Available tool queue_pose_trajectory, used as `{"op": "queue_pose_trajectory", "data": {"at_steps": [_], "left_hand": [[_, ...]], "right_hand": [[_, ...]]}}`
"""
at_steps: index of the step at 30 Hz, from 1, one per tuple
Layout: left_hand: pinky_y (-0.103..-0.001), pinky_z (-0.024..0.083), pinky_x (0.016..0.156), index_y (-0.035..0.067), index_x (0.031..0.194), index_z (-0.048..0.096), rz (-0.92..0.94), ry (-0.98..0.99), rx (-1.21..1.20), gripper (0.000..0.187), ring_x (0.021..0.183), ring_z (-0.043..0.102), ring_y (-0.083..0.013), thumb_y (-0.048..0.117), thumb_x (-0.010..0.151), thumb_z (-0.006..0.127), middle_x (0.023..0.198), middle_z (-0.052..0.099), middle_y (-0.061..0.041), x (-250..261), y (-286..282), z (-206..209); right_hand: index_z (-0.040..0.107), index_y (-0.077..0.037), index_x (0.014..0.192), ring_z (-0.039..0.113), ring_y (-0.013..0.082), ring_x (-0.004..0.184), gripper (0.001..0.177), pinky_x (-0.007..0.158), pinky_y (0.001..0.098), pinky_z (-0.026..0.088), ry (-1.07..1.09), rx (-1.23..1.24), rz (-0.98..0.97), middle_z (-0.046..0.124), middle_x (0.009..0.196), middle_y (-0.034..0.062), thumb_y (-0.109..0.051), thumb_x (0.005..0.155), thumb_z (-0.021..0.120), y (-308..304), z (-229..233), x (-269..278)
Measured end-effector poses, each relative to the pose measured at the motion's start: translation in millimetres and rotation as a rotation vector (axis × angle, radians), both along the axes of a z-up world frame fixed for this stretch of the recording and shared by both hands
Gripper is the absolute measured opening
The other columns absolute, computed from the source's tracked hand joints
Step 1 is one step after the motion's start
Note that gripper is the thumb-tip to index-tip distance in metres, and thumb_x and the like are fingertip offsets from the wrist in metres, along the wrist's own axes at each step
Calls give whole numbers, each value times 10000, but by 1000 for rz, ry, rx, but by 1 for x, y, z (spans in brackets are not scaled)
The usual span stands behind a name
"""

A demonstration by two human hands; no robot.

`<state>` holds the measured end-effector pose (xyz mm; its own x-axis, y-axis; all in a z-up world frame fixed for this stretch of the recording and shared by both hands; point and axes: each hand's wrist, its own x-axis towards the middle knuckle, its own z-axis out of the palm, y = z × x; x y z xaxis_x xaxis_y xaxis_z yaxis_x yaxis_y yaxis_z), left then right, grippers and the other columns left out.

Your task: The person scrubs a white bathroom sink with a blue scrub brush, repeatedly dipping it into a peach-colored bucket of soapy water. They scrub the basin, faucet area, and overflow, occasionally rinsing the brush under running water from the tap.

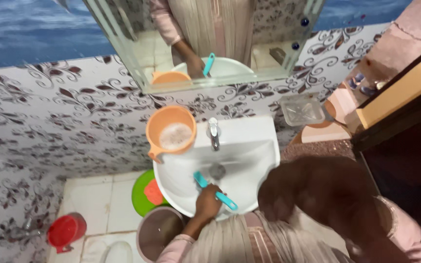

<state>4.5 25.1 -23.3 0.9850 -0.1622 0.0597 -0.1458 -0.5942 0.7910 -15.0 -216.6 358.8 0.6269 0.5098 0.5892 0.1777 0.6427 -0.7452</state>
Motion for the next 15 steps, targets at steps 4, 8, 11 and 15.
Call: {"op": "queue_pose_trajectory", "data": {"at_steps": [4, 8, 11, 15], "left_hand": [[-474, 508, 832, 74, 834, 708, 25, -43, 11, 169, 958, 648, -398, 211, 815, 804, 937, 689, -150, 4, -3, -5], [-471, 525, 804, 47, 835, 705, 38, 33, 57, 194, 926, 662, -393, 213, 812, 803, 945, 700, -153, 2, -17, 5], [-476, 525, 784, 39, 842, 702, 48, 21, 95, 196, 926, 663, -391, 208, 809, 795, 963, 704, -151, 2, -13, 22], [-477, 530, 787, 37, 840, 704, 24, -56, 150, 191, 936, 665, -394, 202, 797, 790, 1006, 710, -155, -2, -18, 29]], "right_hand": [[663, 0, 1321, 660, 308, 1188, 438, 1066, 466, 523, -58, -66, 133, 681, 1247, 177, -216, 961, 788, -17, -4, -18], [662, -4, 1317, 660, 304, 1187, 430, 1062, 460, 524, -98, -187, 175, 682, 1246, 172, -214, 961, 782, -46, 1, -33], [661, -8, 1314, 660, 302, 1186, 424, 1058, 455, 525, -147, -229, 186, 682, 1245, 168, -213, 961, 778, -58, 23, -36], [660, -12, 1310, 660, 298, 1185, 417, 1053, 449, 525, -184, -267, 174, 683, 1244, 163, -212, 962, 772, -75, 40, -43]]}}
